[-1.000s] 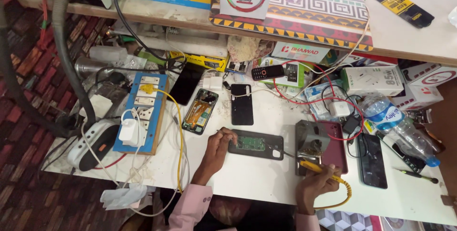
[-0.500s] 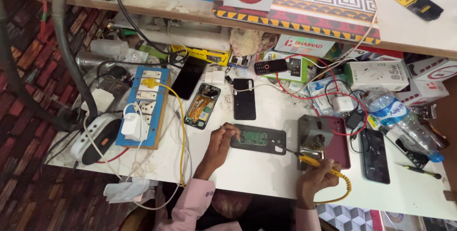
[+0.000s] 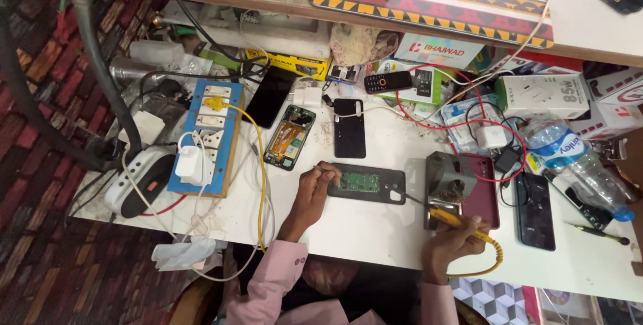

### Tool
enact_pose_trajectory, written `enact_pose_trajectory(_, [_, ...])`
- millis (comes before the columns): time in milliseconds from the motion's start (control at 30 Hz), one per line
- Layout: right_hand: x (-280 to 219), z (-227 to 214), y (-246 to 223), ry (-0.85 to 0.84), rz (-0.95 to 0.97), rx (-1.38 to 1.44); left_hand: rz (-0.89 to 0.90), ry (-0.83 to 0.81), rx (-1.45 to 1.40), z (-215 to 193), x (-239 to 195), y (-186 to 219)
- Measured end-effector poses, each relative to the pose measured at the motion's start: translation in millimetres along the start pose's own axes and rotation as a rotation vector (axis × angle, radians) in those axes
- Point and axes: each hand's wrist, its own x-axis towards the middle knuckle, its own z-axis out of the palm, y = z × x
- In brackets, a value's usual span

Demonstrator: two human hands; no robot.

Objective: The person uses a soldering iron and tweezers to work on a smartphone motherboard placed on a cluttered workbench. They repeatedly apply heat to specific points on the board while holding the tweezers steady, without visibly removing or replacing components.

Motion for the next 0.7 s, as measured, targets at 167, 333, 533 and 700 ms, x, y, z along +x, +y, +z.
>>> enact_pose_trajectory(167, [-5.2,6.4,-9.8,-0.112,-0.055,-0.126,0.043,0.007,0.015,-1.5,1.3,0.1])
enact_pose_trajectory(333, [-7.4,13.6,-18.5,-0.089,-0.053,-0.187,0.029,-0.006,0.005,-1.1,1.5,0.2])
enact_pose_trajectory(533, [-9.7,14.5,-23.2,-0.113,-0.061,-0.235,0.006,0.005,0.043,-1.2,2.2,3.3])
enact_pose_trajectory(700, [-6.9,16.5,-19.2,-0.110,-0.041,-0.104,0.041,-0.006,0.021,-2.5,4.4,1.9])
